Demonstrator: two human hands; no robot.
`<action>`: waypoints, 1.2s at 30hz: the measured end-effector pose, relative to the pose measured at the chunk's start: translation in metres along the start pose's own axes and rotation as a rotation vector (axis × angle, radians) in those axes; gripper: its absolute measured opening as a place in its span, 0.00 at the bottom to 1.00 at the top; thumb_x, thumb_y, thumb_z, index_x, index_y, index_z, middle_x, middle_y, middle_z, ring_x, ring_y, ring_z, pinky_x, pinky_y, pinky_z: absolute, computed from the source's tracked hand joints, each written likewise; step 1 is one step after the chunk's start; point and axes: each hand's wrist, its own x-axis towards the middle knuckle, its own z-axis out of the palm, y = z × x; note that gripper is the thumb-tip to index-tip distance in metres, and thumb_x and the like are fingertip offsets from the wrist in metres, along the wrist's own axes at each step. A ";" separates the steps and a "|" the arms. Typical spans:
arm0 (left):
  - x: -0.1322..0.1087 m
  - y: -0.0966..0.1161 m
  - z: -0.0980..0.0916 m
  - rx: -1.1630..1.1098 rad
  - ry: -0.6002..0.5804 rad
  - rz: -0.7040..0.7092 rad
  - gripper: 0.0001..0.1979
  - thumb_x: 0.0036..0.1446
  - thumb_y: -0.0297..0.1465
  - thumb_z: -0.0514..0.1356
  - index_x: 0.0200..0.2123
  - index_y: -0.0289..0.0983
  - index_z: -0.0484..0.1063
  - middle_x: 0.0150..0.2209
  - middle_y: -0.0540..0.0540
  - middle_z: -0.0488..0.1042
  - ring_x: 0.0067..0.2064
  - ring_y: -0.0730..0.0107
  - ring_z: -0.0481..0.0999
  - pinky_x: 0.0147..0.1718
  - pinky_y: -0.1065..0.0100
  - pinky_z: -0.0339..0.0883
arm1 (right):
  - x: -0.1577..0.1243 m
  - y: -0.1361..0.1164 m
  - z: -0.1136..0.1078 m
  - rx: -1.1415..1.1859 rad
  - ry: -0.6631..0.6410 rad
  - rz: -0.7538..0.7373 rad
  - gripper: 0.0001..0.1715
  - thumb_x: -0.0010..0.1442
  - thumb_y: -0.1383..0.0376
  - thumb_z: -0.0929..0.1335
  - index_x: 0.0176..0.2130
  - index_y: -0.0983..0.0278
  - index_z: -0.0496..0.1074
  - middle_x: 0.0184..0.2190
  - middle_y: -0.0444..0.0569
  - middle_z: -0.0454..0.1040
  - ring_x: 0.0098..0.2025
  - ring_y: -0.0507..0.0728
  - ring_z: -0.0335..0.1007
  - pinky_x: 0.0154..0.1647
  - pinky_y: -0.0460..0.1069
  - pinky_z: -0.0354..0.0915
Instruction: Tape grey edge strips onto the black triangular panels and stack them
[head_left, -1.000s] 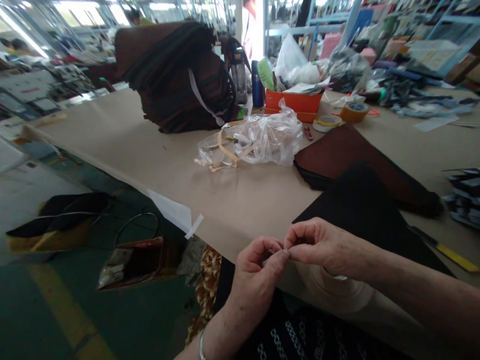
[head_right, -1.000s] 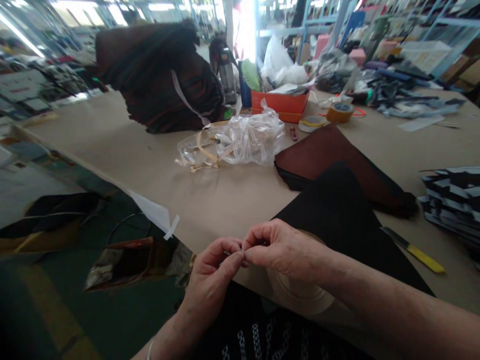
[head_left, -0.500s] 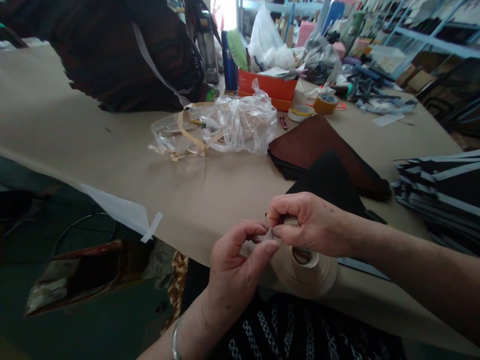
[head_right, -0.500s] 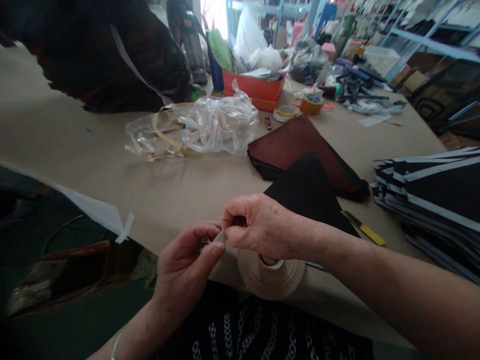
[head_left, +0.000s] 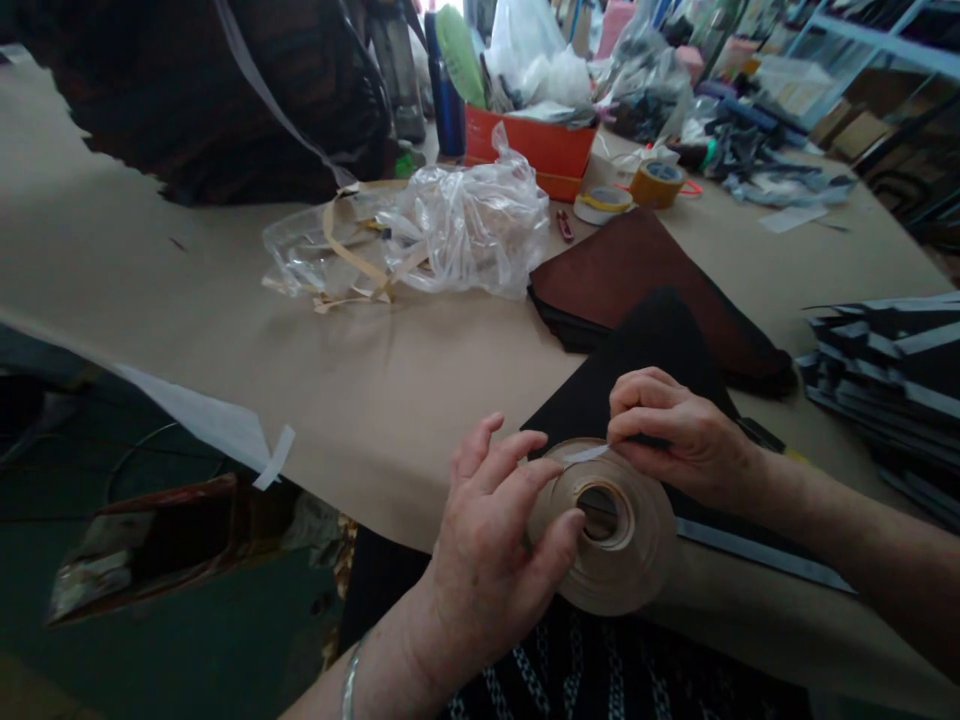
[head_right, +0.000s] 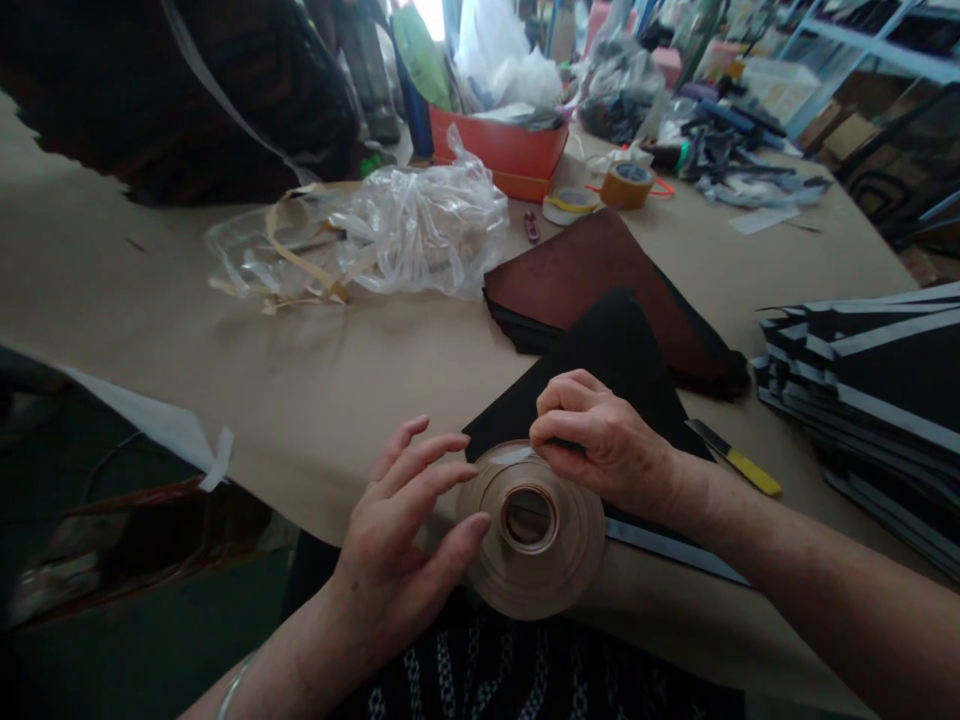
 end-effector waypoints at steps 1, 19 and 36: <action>0.001 0.000 0.001 0.007 -0.002 -0.014 0.14 0.53 0.30 0.61 0.44 0.37 0.67 0.48 0.39 0.72 0.53 0.58 0.69 0.61 0.45 0.50 | -0.003 0.002 0.002 -0.011 -0.002 -0.010 0.06 0.60 0.70 0.65 0.32 0.63 0.70 0.31 0.48 0.67 0.40 0.55 0.62 0.42 0.51 0.63; 0.008 0.004 0.017 0.113 -0.200 -0.105 0.14 0.51 0.34 0.61 0.43 0.40 0.71 0.50 0.43 0.73 0.61 0.41 0.56 0.59 0.38 0.40 | -0.015 0.014 0.014 -0.036 -0.070 -0.071 0.09 0.62 0.69 0.64 0.32 0.63 0.72 0.33 0.50 0.65 0.42 0.56 0.59 0.42 0.50 0.62; 0.011 0.006 0.030 0.208 -0.220 -0.098 0.06 0.56 0.26 0.56 0.30 0.38 0.72 0.45 0.45 0.75 0.58 0.41 0.60 0.55 0.35 0.45 | -0.024 0.016 0.015 -0.008 -0.119 -0.047 0.09 0.62 0.70 0.63 0.33 0.63 0.71 0.34 0.49 0.65 0.42 0.54 0.59 0.40 0.49 0.63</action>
